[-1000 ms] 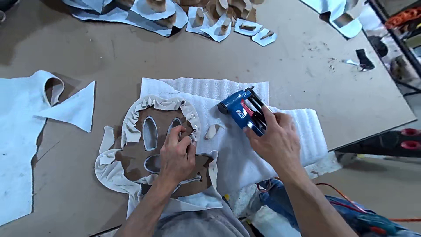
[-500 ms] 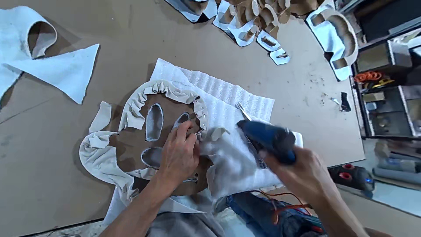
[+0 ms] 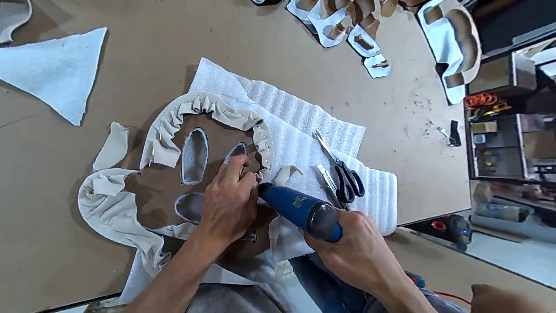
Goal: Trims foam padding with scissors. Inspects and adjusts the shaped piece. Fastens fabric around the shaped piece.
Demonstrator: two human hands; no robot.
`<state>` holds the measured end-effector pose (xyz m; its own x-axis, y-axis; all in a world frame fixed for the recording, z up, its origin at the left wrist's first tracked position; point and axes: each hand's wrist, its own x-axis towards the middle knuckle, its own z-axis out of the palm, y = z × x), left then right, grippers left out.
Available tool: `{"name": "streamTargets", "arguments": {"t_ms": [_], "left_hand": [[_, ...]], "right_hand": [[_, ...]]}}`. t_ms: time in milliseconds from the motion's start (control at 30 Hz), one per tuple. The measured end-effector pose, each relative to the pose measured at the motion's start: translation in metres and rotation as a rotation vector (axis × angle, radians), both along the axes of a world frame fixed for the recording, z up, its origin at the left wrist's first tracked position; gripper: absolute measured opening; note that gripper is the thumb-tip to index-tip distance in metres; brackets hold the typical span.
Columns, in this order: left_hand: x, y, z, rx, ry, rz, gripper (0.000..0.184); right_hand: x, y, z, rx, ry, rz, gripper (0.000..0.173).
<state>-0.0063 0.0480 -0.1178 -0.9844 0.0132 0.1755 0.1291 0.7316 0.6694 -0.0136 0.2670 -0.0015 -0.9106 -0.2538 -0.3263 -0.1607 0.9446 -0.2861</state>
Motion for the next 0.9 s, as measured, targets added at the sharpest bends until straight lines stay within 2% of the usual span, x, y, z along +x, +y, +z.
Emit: {"name": "streamTargets", "arguments": {"t_ms": [133, 233, 300, 367, 500, 600, 733, 800, 867, 900], "left_hand": [[-0.001, -0.003, 0.0, 0.004, -0.028, 0.002, 0.026], [-0.001, -0.002, 0.001, -0.009, -0.026, -0.005, 0.027], [0.0, 0.0, 0.001, -0.011, -0.034, 0.01, 0.025], [0.0, 0.002, 0.004, -0.014, -0.048, 0.031, 0.023], [-0.001, 0.009, 0.018, -0.054, -0.108, 0.042, 0.02], [-0.001, 0.0, 0.047, 0.002, -0.127, 0.036, 0.02], [0.01, -0.039, 0.12, 0.218, -0.121, -0.016, 0.022], [0.018, -0.061, 0.16, 0.39, -0.172, -0.049, 0.023], [0.022, -0.079, 0.19, 0.737, -0.268, -0.078, 0.026], [0.022, -0.088, 0.194, 0.95, -0.317, -0.116, 0.03]], "right_hand": [[0.006, -0.001, -0.003, -0.012, 0.041, 0.067, 0.029], [0.001, 0.01, 0.008, 0.017, 0.088, 0.013, 0.029], [-0.006, 0.028, 0.022, 0.031, 0.107, -0.097, 0.04], [-0.016, 0.049, 0.027, -0.015, 0.097, -0.18, 0.057], [-0.049, 0.063, 0.003, -0.207, -0.005, -0.214, 0.073], [-0.076, 0.041, -0.028, -0.072, 0.108, -0.193, 0.075], [-0.086, 0.024, -0.062, 0.02, 0.194, -0.161, 0.069], [-0.082, 0.021, -0.059, 0.019, 0.226, -0.15, 0.062], [-0.074, 0.012, -0.037, -0.115, 0.301, -0.141, 0.052], [-0.069, 0.003, -0.023, -0.244, 0.35, -0.129, 0.053]]}}
